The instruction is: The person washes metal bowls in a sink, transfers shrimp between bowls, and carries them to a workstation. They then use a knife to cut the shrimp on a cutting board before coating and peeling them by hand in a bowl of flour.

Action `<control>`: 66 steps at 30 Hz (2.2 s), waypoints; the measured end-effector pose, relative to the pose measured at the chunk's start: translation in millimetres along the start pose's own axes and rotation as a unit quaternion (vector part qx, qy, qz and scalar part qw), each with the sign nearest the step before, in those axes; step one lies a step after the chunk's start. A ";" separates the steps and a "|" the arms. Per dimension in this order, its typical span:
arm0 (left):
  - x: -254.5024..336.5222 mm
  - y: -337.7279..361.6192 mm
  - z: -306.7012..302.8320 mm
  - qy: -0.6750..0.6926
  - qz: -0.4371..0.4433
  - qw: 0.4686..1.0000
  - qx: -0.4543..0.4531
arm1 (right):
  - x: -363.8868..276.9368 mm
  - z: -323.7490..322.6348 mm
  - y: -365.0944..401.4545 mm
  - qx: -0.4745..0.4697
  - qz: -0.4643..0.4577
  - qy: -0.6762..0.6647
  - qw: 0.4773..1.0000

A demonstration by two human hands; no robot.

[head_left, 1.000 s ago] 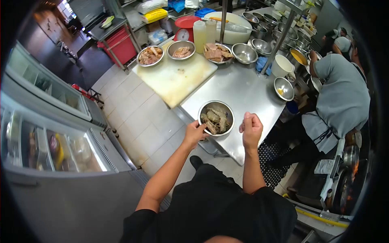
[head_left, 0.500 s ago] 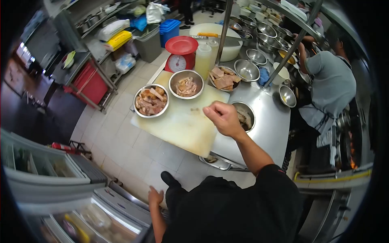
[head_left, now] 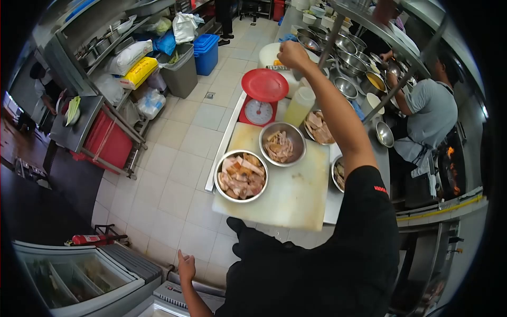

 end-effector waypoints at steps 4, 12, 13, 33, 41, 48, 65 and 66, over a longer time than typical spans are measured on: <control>-71.6 4.7 34.7 -0.109 -0.007 0.991 -0.083 | 71.7 87.8 -83.1 -0.139 0.079 0.133 0.978; -159.9 31.9 108.0 -0.330 0.118 0.887 -0.301 | 123.6 117.5 -77.6 -0.152 0.345 0.066 0.924; -156.3 27.0 110.6 -0.323 0.140 0.888 -0.297 | 124.7 118.6 -72.6 -0.160 0.381 0.043 0.910; -160.9 -19.8 82.5 -0.215 0.132 0.954 -0.163 | 142.9 170.3 -160.1 0.134 0.378 -0.458 0.793; -152.2 -57.1 81.0 0.166 0.088 0.973 -0.134 | -43.6 51.2 -108.2 0.070 0.187 -0.709 0.676; -110.8 -67.6 71.7 0.027 0.003 0.998 -0.051 | -136.2 -66.0 89.0 -0.127 -0.041 -0.820 0.556; 230.3 94.6 104.6 0.048 0.374 0.892 -0.251 | 55.6 -191.3 603.8 0.273 0.184 -0.538 0.776; 262.8 111.4 105.6 0.048 0.409 0.875 -0.254 | 70.3 -185.4 618.4 0.262 0.192 -0.584 0.743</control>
Point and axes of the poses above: each hand's wrist, its own y-axis away from the middle knuckle, its own z-axis out of the palm, x = y × z, the point moved 10 cm from there along -y, towards the middle knuckle, and after that the axes turned 7 degrees about -y, right-handed, at the moved point
